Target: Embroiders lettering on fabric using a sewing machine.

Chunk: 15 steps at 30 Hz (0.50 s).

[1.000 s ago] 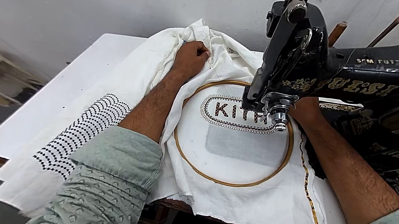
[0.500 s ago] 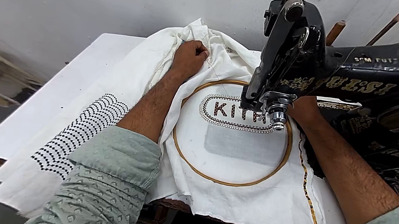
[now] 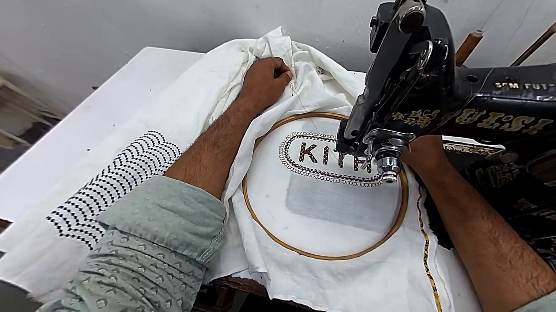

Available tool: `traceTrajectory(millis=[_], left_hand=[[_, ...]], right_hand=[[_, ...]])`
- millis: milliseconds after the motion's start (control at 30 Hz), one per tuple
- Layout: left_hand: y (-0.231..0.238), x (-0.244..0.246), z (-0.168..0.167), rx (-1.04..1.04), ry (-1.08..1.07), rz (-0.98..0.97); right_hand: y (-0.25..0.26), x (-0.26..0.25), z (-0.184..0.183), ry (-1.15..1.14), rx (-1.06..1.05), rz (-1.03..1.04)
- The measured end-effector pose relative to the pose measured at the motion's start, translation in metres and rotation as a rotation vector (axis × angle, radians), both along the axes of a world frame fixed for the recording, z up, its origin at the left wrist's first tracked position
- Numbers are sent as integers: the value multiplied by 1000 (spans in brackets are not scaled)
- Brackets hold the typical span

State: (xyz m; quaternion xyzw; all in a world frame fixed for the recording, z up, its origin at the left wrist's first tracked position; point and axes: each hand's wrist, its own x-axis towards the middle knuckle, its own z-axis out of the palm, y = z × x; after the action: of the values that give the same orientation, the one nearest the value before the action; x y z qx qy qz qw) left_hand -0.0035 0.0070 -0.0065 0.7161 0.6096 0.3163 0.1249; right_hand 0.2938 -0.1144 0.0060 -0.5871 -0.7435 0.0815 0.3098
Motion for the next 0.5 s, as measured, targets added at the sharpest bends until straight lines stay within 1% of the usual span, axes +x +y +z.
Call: traceTrajectory(millis=[500], left_hand=[[0,0,0,3,5,1]], right_hand=[[0,0,-1,-3,24,5]])
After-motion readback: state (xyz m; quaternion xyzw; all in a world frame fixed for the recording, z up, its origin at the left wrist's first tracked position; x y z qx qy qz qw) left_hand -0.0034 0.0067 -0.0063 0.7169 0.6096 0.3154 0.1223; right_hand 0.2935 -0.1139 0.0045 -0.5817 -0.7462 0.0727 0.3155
